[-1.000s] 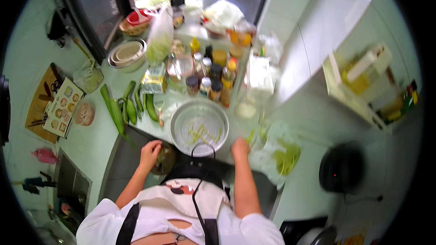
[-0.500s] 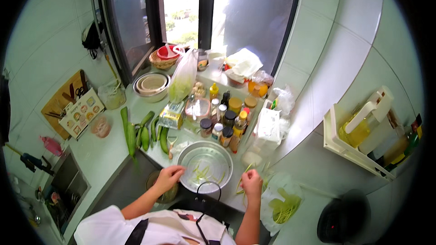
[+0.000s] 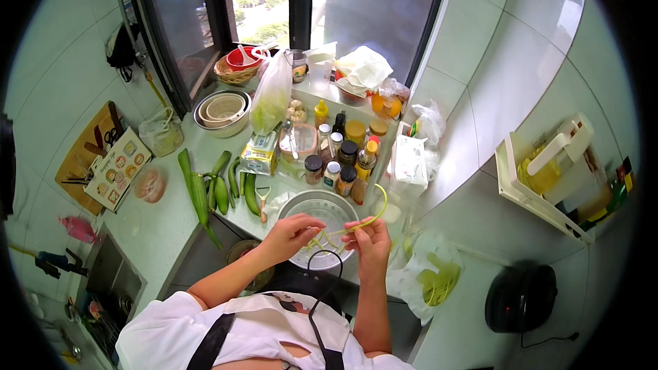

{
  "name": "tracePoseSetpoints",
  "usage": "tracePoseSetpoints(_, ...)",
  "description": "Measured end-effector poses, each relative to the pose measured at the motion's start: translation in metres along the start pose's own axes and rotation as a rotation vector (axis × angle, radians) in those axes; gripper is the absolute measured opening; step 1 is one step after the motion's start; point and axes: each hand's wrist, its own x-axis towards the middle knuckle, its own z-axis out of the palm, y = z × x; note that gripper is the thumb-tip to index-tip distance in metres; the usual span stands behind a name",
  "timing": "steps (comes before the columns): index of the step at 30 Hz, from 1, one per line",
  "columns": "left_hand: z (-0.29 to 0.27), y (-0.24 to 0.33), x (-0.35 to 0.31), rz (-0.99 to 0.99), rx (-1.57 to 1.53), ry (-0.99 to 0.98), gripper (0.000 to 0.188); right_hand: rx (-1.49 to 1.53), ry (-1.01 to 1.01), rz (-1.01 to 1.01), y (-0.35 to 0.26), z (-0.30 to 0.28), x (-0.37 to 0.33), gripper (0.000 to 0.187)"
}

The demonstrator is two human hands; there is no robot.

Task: The person snaps the ends off green beans by hand, placing the trimmed beans into a bowl and the discarded ends into a separate container, and handles more beans from a plastic bag.

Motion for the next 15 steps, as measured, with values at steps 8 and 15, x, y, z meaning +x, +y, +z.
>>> tracePoseSetpoints(8,-0.004,-0.002,0.003,0.005,-0.055,-0.009,0.010,-0.078,-0.046,-0.092,-0.009,0.015,-0.006,0.017)
tracePoseSetpoints(15,-0.009,0.005,0.009,-0.068,-0.110,-0.048,0.009,-0.062,-0.006,-0.138,-0.004,0.015,-0.001,0.017)
